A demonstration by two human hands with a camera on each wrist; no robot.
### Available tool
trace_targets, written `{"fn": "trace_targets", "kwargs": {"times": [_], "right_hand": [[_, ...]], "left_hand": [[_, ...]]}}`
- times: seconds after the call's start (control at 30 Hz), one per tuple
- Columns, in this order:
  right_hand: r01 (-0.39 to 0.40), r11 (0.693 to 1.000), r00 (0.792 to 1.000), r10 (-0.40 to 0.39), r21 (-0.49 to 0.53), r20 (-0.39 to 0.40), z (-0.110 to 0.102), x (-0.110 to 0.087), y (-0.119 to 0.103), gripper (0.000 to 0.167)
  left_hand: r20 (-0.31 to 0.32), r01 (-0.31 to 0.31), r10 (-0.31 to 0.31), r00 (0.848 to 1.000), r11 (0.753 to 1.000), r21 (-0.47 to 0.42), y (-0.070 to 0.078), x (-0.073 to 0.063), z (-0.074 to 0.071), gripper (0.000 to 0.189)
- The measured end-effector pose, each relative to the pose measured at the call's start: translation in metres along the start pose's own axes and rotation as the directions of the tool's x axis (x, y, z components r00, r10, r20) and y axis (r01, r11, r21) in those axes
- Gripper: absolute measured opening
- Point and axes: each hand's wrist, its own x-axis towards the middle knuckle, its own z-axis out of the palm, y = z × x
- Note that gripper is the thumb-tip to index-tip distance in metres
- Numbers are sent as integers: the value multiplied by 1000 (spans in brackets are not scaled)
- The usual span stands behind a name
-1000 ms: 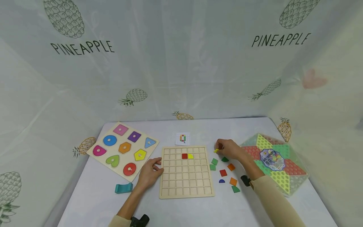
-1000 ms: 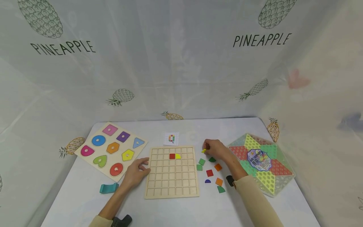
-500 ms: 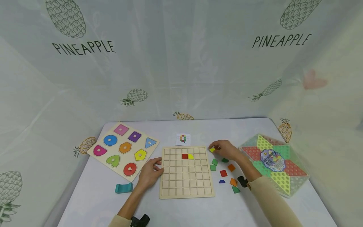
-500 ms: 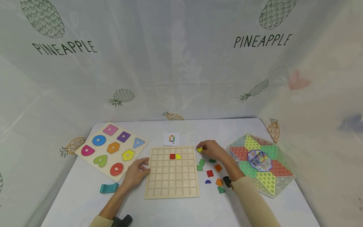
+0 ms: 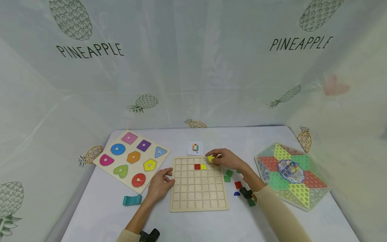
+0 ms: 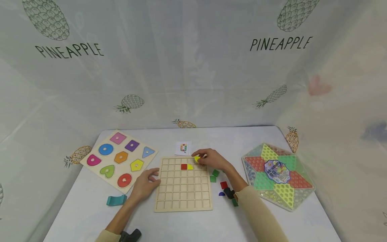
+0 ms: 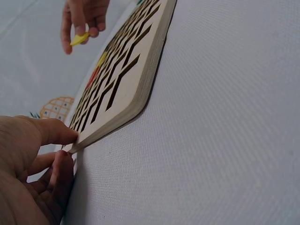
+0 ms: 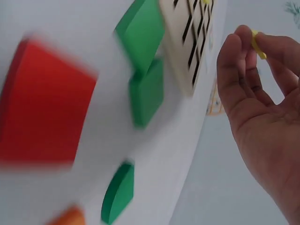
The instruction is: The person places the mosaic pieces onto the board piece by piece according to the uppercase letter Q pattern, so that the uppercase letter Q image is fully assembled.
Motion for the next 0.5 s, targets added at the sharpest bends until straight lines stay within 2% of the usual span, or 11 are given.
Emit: {"fn": "trace_targets", "kwargs": {"times": [0.23,0.5], "right_hand": [[29,997,1000,-30,68,6,20,16,-13,26],[40,995,998,-44,96,36,39,31,-18,16]], "left_hand": [[-9,9,-9,1000,1000,10,0,0,1,49],[-10,3,-3,1000,1000,15,-1,-1,1,49]]}}
